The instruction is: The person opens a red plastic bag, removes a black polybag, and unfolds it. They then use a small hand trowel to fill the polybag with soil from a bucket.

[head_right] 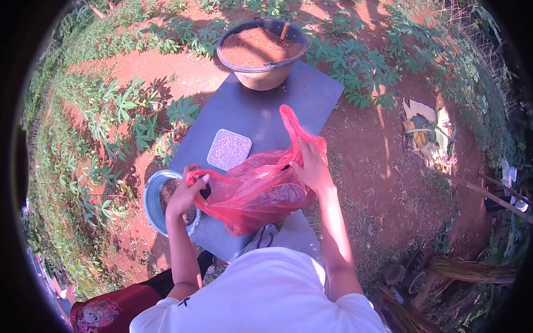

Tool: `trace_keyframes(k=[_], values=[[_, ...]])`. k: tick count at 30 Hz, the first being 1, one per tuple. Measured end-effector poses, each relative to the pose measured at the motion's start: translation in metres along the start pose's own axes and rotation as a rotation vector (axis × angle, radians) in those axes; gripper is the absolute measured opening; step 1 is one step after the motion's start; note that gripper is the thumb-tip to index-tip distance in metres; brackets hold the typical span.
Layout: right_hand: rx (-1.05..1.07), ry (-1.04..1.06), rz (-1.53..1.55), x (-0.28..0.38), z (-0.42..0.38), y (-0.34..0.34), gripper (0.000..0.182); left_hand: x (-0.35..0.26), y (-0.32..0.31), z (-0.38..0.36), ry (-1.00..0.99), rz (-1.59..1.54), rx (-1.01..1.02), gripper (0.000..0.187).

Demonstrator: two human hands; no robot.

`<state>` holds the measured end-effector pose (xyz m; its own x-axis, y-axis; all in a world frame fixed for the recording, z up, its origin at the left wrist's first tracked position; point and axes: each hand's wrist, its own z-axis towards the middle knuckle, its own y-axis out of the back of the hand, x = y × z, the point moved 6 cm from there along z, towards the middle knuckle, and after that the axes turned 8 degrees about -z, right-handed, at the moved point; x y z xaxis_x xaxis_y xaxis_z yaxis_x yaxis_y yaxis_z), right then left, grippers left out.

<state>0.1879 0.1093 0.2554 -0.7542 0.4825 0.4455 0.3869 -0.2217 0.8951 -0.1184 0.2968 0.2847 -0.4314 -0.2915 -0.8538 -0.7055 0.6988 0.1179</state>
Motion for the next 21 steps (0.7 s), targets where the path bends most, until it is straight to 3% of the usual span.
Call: trace_keyframes(k=[2,3,4,5,8,10,11,13,15,16,18,19,21], values=[[-0.031,0.085,-0.053,-0.012,0.011,-0.017,0.058,-0.005,0.001,-0.002,0.055,0.104,-0.052,0.075],[-0.02,0.106,-0.047,-0.015,0.016,-0.023,0.058,-0.004,0.003,-0.006,0.113,0.224,-0.076,0.078],[0.03,0.108,0.028,-0.019,0.021,-0.031,0.044,-0.003,0.005,-0.008,0.113,0.294,-0.085,0.096],[0.079,0.106,0.1,-0.025,0.026,-0.037,0.03,-0.003,0.008,-0.012,0.116,0.287,-0.1,0.096],[0.06,0.072,0.232,-0.022,0.035,-0.029,0.019,-0.019,0.001,-0.024,0.009,0.241,0.0,0.099],[0.008,0.092,0.307,-0.023,0.04,-0.016,0.017,-0.036,0.01,-0.032,-0.007,0.397,-0.247,0.094],[-0.046,0.105,0.378,-0.024,0.043,-0.007,0.016,-0.045,0.006,-0.032,-0.008,0.398,-0.248,0.094],[-0.074,0.132,0.466,-0.022,0.047,0.011,0.014,-0.09,-0.014,-0.031,-0.37,0.415,-0.379,0.082],[-0.1,0.16,0.554,-0.022,0.05,0.023,0.013,-0.116,-0.054,-0.014,-0.552,0.441,-0.162,0.067],[-0.101,0.146,0.827,-0.025,0.052,0.027,0.012,-0.125,-0.076,-0.004,-0.598,0.44,-0.005,0.064],[-0.052,0.083,1.27,-0.027,0.052,0.037,0.011,-0.103,-0.117,0.036,-0.616,0.543,0.224,0.056],[-0.036,0.09,1.269,-0.02,0.053,0.048,0.011,-0.086,-0.125,0.058,-0.61,0.538,0.21,0.056],[-0.059,0.115,1.601,-0.01,0.055,0.065,0.016,-0.048,-0.14,0.086,-0.313,0.433,0.401,0.057]])
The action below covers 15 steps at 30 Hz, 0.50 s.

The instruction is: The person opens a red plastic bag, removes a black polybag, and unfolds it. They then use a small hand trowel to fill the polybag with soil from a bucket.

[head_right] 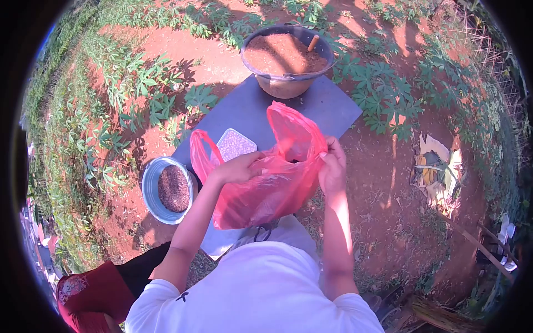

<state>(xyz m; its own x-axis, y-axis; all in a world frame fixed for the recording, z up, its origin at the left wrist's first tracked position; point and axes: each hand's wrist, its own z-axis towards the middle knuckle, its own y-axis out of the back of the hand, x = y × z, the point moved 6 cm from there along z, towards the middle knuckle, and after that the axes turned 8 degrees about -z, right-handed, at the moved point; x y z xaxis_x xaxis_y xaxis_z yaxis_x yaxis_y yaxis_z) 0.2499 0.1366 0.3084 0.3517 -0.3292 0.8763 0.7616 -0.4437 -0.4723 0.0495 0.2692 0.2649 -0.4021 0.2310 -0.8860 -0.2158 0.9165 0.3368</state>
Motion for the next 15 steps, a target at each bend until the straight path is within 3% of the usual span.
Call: trace_keyframes(k=[1,3,5,8,10,11,15], values=[[0.025,0.017,0.014,0.002,0.005,0.002,0.018,0.004,0.0,-0.003,0.002,-0.001,-0.012,0.057],[0.042,0.046,0.028,0.012,0.012,0.001,0.018,0.013,-0.005,-0.019,0.052,-0.327,0.054,0.068],[0.061,0.069,0.046,0.019,0.02,0.004,0.018,0.053,0.0,-0.027,0.113,-0.351,0.083,0.071],[0.149,0.082,0.151,0.024,0.035,0.003,0.016,0.042,0.009,-0.041,0.25,-0.448,0.079,0.079],[0.125,0.085,0.107,0.029,0.044,0.0,0.014,0.043,0.014,-0.045,0.462,-0.052,-0.039,0.086],[0.14,0.082,0.11,0.029,0.05,0.0,0.014,0.059,0.005,-0.041,0.444,0.172,0.011,0.087],[0.242,0.095,0.073,0.025,0.066,-0.008,0.012,0.053,-0.042,-0.029,0.444,0.267,0.137,0.076]])
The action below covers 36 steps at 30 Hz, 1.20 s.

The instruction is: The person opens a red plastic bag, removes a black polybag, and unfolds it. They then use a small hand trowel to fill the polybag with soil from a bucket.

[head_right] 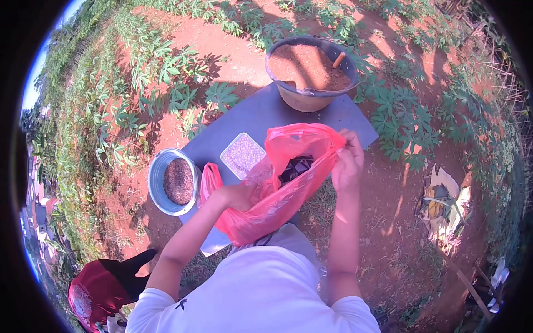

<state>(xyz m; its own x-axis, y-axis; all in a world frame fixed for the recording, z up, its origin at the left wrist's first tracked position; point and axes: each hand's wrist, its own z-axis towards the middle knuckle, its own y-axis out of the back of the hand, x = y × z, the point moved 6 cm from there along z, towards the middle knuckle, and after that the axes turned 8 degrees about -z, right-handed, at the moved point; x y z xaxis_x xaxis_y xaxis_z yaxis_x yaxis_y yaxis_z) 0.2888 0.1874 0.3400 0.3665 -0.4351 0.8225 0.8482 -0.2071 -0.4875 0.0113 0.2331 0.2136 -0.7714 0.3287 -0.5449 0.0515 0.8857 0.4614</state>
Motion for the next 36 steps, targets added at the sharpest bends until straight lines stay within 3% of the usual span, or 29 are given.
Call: trace_keyframes(k=[2,6,9,11,17,21,23,27,29,31,33,35,36], values=[[0.023,-0.005,-0.006,-0.004,0.004,-0.001,0.012,-0.006,-0.003,0.005,0.009,0.079,-0.132,0.06],[0.003,-0.069,-0.085,-0.02,0.005,0.001,0.011,-0.011,-0.008,0.016,-0.051,0.123,-0.347,0.052],[-0.051,-0.151,-0.166,-0.034,-0.004,0.015,0.012,-0.001,-0.031,0.03,-0.016,0.064,-0.304,0.049],[-0.07,-0.184,-0.225,-0.038,-0.001,0.031,0.012,0.01,-0.055,0.054,-0.275,-0.202,-0.097,0.049],[-0.073,-0.252,-0.193,-0.036,0.001,0.026,0.014,-0.037,-0.03,0.015,-0.505,-0.397,-0.014,0.05],[0.028,-0.134,-0.207,-0.035,0.014,0.026,0.014,-0.029,-0.04,0.024,-0.413,-0.17,-0.019,0.041],[0.027,-0.111,-0.174,-0.027,0.017,0.028,0.015,-0.022,-0.027,0.025,-0.2,0.054,-0.069,0.028],[0.005,-0.043,-0.047,0.007,0.029,0.036,0.016,-0.025,0.058,-0.02,-0.064,-0.123,-0.488,0.02],[-0.029,-0.023,-0.126,0.028,0.037,0.032,0.012,-0.034,0.095,-0.052,0.013,-0.053,-0.65,0.02],[-0.104,0.08,-0.179,0.047,0.047,0.046,0.012,-0.045,0.118,-0.081,-0.051,-0.047,-0.731,0.019],[-0.094,0.106,-0.171,0.061,0.057,0.059,0.013,-0.056,0.131,-0.103,-0.026,-0.048,-0.678,0.019],[-0.13,0.153,-0.332,0.072,0.066,0.075,0.017,-0.062,0.136,-0.115,0.0,-0.046,-0.624,0.019],[-0.18,0.104,-0.524,0.073,0.072,0.082,0.029,-0.063,0.136,-0.118,-0.004,-0.127,-0.59,0.02]])
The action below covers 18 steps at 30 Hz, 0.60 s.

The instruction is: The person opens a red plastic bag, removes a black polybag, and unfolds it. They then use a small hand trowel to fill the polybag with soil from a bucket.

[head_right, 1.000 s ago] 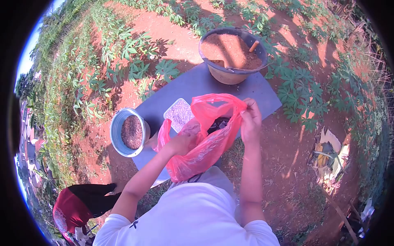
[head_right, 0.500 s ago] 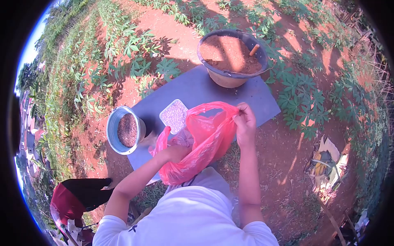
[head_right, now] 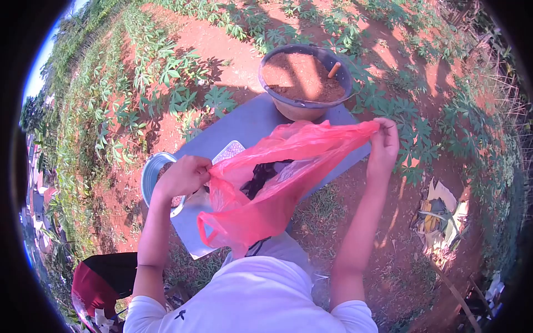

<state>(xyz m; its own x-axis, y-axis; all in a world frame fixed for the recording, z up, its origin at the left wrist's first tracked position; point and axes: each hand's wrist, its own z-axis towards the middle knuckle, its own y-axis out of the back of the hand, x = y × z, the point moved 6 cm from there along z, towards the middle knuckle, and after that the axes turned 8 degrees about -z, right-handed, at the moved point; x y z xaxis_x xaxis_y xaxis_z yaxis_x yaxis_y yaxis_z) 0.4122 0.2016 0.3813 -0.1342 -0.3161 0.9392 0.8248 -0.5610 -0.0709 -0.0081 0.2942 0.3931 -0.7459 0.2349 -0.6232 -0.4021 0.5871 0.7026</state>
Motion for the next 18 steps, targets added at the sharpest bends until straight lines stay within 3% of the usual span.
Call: trace_keyframes(k=[1,3,4,5,7,9,11,13,14,16,18], values=[[-0.004,0.002,-0.003,-0.002,0.0,0.002,0.029,0.001,0.0,-0.001,0.021,-0.076,0.036,0.021],[0.014,-0.07,-0.591,-0.006,-0.003,-0.001,0.046,0.03,-0.014,0.013,0.045,-0.233,0.0,0.023],[0.034,-0.057,-0.653,-0.009,-0.011,-0.002,0.058,0.047,-0.024,0.021,0.073,-0.392,-0.037,0.024],[0.032,-0.061,-0.658,-0.008,-0.022,-0.003,0.058,0.057,-0.033,0.027,0.073,-0.393,-0.03,0.024],[0.032,-0.126,-0.674,-0.007,-0.046,-0.01,0.06,0.08,-0.036,0.037,0.167,-0.415,-0.216,0.027],[0.038,-0.141,-0.659,-0.004,-0.07,-0.018,0.059,0.094,-0.043,0.045,0.17,-0.357,-0.215,0.028],[0.276,-0.168,-0.572,-0.005,-0.097,-0.046,0.056,0.097,-0.048,0.038,0.184,-0.298,-0.208,0.031],[0.463,-0.16,-0.542,-0.002,-0.119,-0.084,0.053,0.076,-0.039,0.021,0.112,-0.222,-0.496,0.048],[0.459,-0.162,-0.541,-0.007,-0.126,-0.093,0.053,0.069,-0.045,0.016,0.109,-0.22,-0.492,0.048],[0.681,-0.065,-0.613,-0.02,-0.139,-0.12,0.052,0.042,-0.04,0.0,-0.2,-0.358,-0.661,0.067],[0.633,-0.066,-0.606,-0.017,-0.129,-0.123,0.054,0.026,-0.05,-0.015,-0.293,-0.41,-0.65,0.069]])
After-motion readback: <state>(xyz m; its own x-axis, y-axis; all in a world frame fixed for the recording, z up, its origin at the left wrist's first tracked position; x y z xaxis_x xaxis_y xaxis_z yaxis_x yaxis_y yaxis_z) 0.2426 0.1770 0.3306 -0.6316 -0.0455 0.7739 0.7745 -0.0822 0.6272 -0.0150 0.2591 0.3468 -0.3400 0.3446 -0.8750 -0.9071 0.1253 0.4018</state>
